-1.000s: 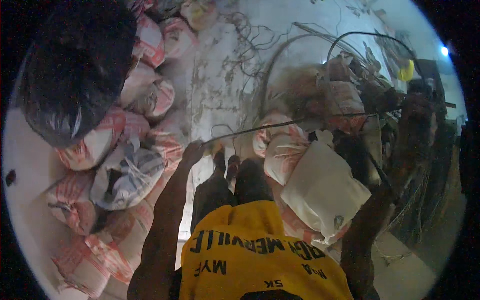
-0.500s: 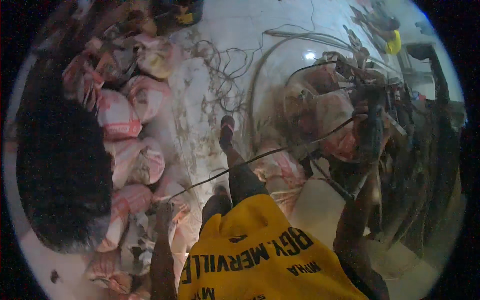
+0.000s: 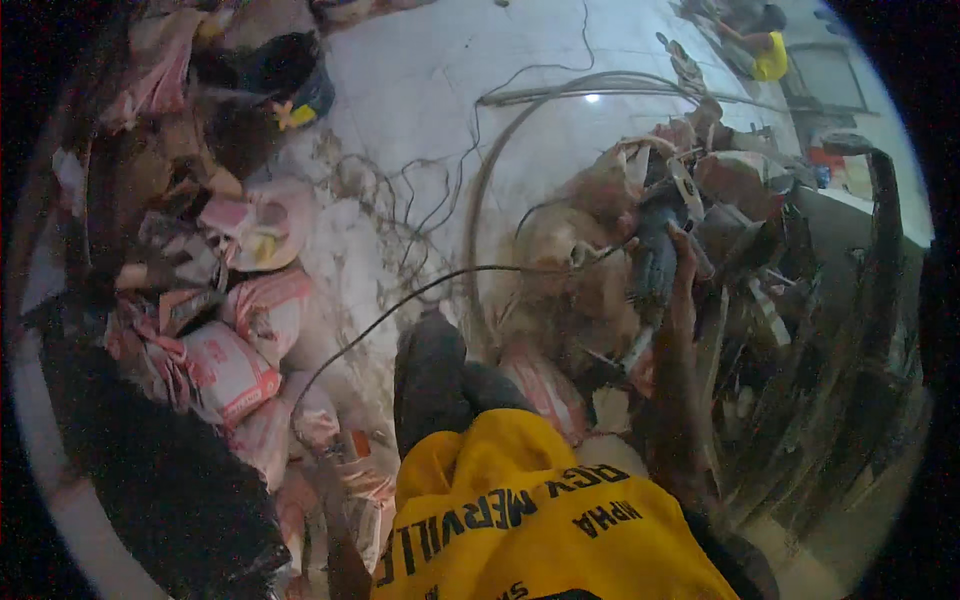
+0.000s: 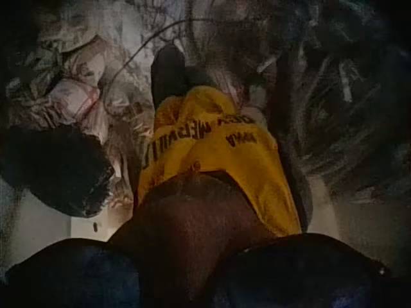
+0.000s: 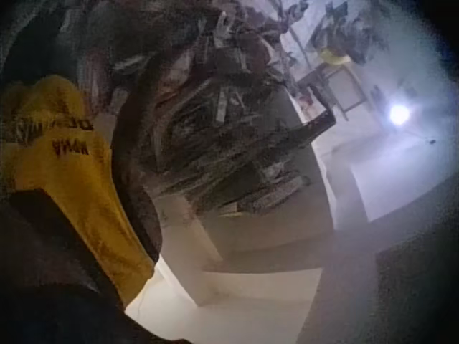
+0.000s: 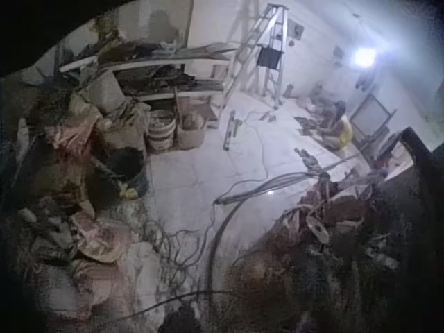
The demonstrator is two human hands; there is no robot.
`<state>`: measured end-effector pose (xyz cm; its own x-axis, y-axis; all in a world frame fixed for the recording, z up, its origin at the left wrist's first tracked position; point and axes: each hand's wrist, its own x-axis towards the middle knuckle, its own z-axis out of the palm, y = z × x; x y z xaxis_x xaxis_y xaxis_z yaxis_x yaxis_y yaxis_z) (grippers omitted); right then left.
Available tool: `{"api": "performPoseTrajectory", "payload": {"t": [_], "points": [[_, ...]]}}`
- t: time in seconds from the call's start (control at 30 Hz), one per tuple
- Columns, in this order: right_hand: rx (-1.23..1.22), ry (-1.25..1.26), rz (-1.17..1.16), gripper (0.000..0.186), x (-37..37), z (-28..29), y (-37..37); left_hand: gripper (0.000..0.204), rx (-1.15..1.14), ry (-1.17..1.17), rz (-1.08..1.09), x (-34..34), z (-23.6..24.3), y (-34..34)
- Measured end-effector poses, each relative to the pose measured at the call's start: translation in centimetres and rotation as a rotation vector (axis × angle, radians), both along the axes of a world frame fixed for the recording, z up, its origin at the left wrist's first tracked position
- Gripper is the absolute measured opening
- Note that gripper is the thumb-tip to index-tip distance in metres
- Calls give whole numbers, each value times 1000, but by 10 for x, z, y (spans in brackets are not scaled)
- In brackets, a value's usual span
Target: The person plugs in an angle grinder, uses it to cut along a wall corner, and then unplugs the grinder and walks through the work area holding it.
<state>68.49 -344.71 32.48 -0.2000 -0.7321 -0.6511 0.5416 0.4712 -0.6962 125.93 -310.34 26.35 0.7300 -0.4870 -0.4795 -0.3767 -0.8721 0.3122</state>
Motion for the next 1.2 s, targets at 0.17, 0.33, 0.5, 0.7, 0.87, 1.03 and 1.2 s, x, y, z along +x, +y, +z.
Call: {"api": "performPoseTrajectory", "payload": {"t": [0.17, 0.33, 0.5, 0.7, 0.87, 1.03, 1.2], "points": [[34, 37, 3, 49, -14, -14, -100, 32, -84, -56, 55, -2, 17, -139], [77, 76, -38, 48, -37, -40, -201, 33, -107, -95, 62, -7, 28, -281], [98, 140, -89, 47, -71, -36, -296, 34, -126, -72, 2, -22, 31, -429], [224, 5, -27, 37, -59, -2, -417, 36, -159, -103, -36, -52, 63, -577], [140, -121, 73, 39, -124, -48, -508, 38, -193, -105, -81, -100, 74, -715], [151, -241, 37, 49, -163, -94, -604, 39, -181, -128, -111, -132, 87, -815], [101, -269, -54, 51, -204, -105, -699, 41, -171, -119, -147, -162, 85, -912]]}}
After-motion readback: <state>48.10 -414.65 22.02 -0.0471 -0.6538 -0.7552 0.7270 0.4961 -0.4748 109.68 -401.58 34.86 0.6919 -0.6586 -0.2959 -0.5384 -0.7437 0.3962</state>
